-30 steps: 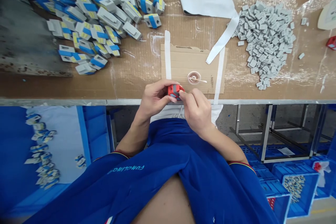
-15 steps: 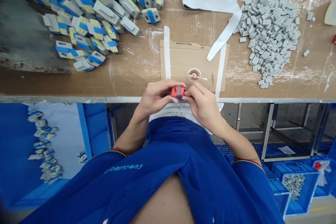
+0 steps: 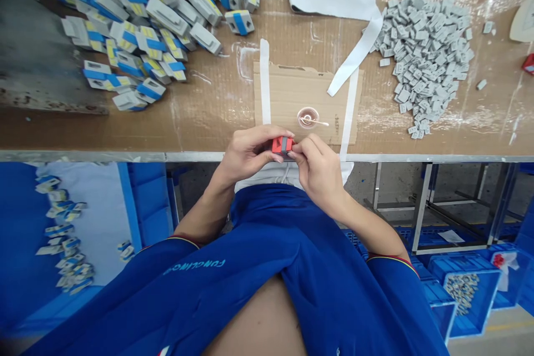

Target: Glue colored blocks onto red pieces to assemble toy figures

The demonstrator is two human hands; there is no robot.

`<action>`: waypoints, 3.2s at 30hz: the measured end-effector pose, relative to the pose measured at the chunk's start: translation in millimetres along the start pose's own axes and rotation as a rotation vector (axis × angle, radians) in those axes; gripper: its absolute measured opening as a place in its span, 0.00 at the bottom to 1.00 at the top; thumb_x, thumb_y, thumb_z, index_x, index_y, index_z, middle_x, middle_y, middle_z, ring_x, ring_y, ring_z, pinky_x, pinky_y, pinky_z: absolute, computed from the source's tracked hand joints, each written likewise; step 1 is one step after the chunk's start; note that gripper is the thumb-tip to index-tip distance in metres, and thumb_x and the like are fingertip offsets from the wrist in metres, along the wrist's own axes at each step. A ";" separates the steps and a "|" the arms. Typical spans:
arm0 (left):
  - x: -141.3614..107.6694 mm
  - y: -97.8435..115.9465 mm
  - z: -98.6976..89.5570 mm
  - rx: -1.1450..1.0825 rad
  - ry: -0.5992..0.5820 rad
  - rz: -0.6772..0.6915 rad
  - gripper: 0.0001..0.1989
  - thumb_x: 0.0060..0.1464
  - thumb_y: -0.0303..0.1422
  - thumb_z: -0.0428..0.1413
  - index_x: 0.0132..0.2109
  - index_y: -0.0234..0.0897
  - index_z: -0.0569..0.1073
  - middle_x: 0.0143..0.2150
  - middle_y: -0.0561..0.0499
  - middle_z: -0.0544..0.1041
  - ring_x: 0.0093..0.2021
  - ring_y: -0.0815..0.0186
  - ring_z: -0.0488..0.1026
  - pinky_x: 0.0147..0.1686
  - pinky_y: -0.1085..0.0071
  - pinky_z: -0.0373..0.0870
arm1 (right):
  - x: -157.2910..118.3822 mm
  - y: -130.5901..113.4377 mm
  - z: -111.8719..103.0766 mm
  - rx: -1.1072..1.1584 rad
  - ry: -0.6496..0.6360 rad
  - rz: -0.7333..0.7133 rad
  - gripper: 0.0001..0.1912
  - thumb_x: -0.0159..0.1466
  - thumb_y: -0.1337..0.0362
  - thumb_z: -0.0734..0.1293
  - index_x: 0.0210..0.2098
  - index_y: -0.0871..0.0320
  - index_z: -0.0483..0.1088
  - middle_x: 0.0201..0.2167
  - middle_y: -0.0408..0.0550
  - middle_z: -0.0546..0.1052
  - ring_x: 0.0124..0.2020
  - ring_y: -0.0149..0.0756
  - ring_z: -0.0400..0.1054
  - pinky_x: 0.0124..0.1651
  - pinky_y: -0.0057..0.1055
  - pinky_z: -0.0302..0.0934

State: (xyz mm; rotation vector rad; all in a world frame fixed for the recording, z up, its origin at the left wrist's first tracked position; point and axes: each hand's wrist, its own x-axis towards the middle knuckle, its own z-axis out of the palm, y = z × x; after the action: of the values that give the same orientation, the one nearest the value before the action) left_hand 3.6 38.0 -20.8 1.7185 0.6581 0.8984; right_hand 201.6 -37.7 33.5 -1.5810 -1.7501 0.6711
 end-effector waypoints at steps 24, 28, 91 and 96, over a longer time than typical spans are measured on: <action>-2.5 -3.3 -1.3 -0.031 -0.033 -0.034 0.24 0.65 0.51 0.68 0.58 0.38 0.85 0.49 0.42 0.90 0.42 0.63 0.85 0.43 0.70 0.78 | -4.6 -8.1 3.4 -0.288 -0.088 0.098 0.09 0.70 0.69 0.62 0.34 0.50 0.63 0.25 0.43 0.78 0.24 0.39 0.69 0.29 0.33 0.47; -2.6 -3.2 -0.7 -0.052 -0.052 -0.045 0.25 0.63 0.51 0.69 0.58 0.39 0.85 0.49 0.43 0.90 0.42 0.63 0.85 0.42 0.71 0.79 | -6.9 -7.4 -7.8 -0.211 -0.126 0.039 0.09 0.74 0.66 0.64 0.36 0.51 0.67 0.28 0.44 0.82 0.26 0.37 0.72 0.30 0.31 0.53; -1.1 3.7 -4.5 -0.130 -0.084 -0.086 0.22 0.61 0.47 0.72 0.57 0.39 0.86 0.46 0.44 0.90 0.41 0.63 0.86 0.42 0.71 0.79 | -17.0 -5.1 3.9 -0.133 0.032 -0.070 0.09 0.72 0.69 0.67 0.35 0.51 0.68 0.23 0.37 0.79 0.19 0.29 0.69 0.28 0.25 0.60; -1.0 6.4 -4.0 -0.190 -0.076 -0.127 0.22 0.60 0.47 0.73 0.56 0.40 0.87 0.48 0.44 0.90 0.43 0.62 0.86 0.45 0.70 0.79 | -15.4 -2.6 3.8 -0.146 0.059 -0.113 0.10 0.70 0.70 0.68 0.34 0.51 0.66 0.22 0.35 0.78 0.19 0.27 0.68 0.27 0.25 0.59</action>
State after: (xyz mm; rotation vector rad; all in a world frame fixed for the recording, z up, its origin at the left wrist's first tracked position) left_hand -0.2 37.5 -14.3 1.5166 0.6047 0.7773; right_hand 197.5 -53.0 30.9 -1.5679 -1.8648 0.4465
